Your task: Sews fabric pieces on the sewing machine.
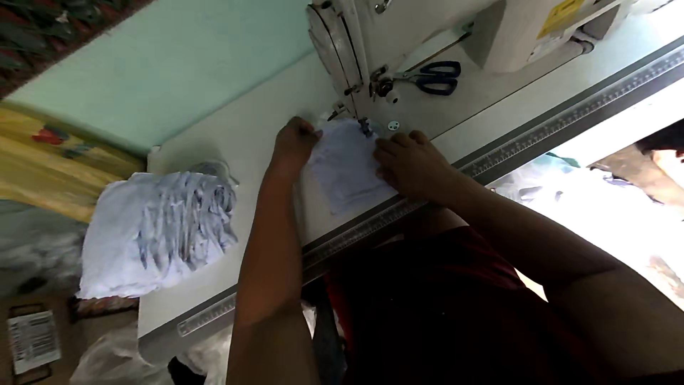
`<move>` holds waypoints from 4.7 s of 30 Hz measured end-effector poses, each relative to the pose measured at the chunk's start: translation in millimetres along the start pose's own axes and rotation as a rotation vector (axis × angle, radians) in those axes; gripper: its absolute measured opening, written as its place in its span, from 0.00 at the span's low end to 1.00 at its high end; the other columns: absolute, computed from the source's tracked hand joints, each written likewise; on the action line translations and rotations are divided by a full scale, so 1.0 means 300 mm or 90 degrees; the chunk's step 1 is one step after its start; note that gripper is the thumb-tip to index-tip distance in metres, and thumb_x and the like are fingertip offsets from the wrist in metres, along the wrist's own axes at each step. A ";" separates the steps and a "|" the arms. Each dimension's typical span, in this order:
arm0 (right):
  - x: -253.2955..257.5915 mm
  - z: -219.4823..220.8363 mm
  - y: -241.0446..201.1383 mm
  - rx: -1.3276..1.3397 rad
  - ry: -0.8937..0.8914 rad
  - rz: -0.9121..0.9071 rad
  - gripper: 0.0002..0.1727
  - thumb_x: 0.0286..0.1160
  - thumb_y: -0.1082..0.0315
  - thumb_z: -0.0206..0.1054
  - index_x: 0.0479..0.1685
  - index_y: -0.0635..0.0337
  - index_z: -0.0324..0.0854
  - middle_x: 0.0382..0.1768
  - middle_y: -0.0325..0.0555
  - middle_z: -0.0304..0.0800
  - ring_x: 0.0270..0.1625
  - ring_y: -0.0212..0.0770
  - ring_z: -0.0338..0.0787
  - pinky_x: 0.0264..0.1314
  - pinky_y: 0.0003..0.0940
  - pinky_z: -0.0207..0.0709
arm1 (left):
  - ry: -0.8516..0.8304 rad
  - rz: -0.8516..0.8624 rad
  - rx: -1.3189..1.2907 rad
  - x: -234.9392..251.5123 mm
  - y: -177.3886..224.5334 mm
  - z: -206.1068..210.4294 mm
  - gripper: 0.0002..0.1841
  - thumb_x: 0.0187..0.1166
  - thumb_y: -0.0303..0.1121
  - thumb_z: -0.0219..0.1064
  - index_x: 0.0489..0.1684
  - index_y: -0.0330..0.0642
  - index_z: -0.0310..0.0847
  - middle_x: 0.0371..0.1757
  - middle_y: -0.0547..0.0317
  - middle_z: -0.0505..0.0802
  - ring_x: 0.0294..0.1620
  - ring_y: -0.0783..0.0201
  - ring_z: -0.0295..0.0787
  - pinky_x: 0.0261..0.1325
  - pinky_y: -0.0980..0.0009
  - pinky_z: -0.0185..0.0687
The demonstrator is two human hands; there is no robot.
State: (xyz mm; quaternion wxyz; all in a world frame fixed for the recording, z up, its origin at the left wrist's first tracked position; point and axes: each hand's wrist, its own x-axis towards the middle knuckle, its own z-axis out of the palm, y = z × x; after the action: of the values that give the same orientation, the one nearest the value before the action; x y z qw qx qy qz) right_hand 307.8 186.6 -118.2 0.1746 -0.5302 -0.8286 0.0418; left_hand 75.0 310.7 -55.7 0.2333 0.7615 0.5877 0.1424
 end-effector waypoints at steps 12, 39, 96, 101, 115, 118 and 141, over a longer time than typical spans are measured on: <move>-0.004 0.013 0.013 0.002 0.032 -0.020 0.22 0.90 0.52 0.54 0.66 0.57 0.83 0.74 0.56 0.82 0.75 0.62 0.80 0.73 0.67 0.68 | -0.022 0.041 -0.042 -0.010 0.019 -0.026 0.29 0.77 0.22 0.69 0.79 0.40 0.68 0.66 0.39 0.87 0.61 0.48 0.87 0.64 0.49 0.82; -0.045 0.012 -0.088 0.005 0.049 -0.081 0.23 0.88 0.54 0.57 0.66 0.61 0.83 0.64 0.55 0.87 0.71 0.59 0.84 0.76 0.71 0.65 | -0.045 0.349 0.223 -0.184 0.027 0.163 0.24 0.93 0.40 0.50 0.84 0.49 0.74 0.85 0.53 0.77 0.83 0.41 0.73 0.76 0.33 0.65; 0.034 -0.028 -0.014 -0.022 0.013 -0.013 0.23 0.88 0.53 0.57 0.65 0.61 0.86 0.63 0.55 0.88 0.71 0.61 0.84 0.87 0.74 0.50 | -0.059 0.301 0.338 -0.169 0.099 0.163 0.26 0.93 0.45 0.49 0.86 0.49 0.71 0.72 0.39 0.84 0.71 0.35 0.79 0.69 0.36 0.71; 0.043 -0.044 0.060 -0.047 -0.005 0.014 0.24 0.89 0.52 0.55 0.69 0.58 0.84 0.70 0.55 0.86 0.78 0.65 0.79 0.86 0.81 0.41 | -0.051 0.235 0.300 -0.161 0.156 0.161 0.22 0.94 0.41 0.51 0.75 0.43 0.82 0.63 0.35 0.88 0.68 0.38 0.84 0.71 0.40 0.76; 0.036 -0.003 0.110 -0.068 0.078 0.035 0.23 0.87 0.54 0.55 0.73 0.50 0.83 0.71 0.60 0.83 0.77 0.70 0.75 0.79 0.75 0.59 | -0.015 0.226 0.266 -0.118 0.055 0.252 0.37 0.93 0.58 0.38 0.94 0.40 0.52 0.95 0.41 0.55 0.95 0.33 0.42 0.91 0.33 0.36; 0.040 -0.014 0.107 -0.055 0.046 0.083 0.26 0.88 0.53 0.54 0.78 0.53 0.78 0.75 0.61 0.79 0.80 0.70 0.73 0.80 0.74 0.57 | -0.021 0.213 0.266 -0.096 0.052 0.235 0.40 0.92 0.59 0.38 0.95 0.38 0.48 0.95 0.38 0.54 0.95 0.32 0.39 0.91 0.32 0.31; 0.064 -0.018 -0.091 0.002 0.097 -0.319 0.16 0.83 0.60 0.61 0.57 0.54 0.90 0.54 0.55 0.91 0.66 0.62 0.86 0.74 0.61 0.73 | 0.444 0.071 0.108 -0.672 -0.433 -0.420 0.28 0.89 0.51 0.57 0.83 0.47 0.73 0.88 0.52 0.72 0.90 0.57 0.64 0.91 0.56 0.60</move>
State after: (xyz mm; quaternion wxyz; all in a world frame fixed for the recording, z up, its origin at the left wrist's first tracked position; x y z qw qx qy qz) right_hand 278.8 191.2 -101.4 0.2426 -0.3095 -0.9185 -0.0414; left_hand -148.7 166.5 -4.9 -0.0530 0.7145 0.5993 0.3571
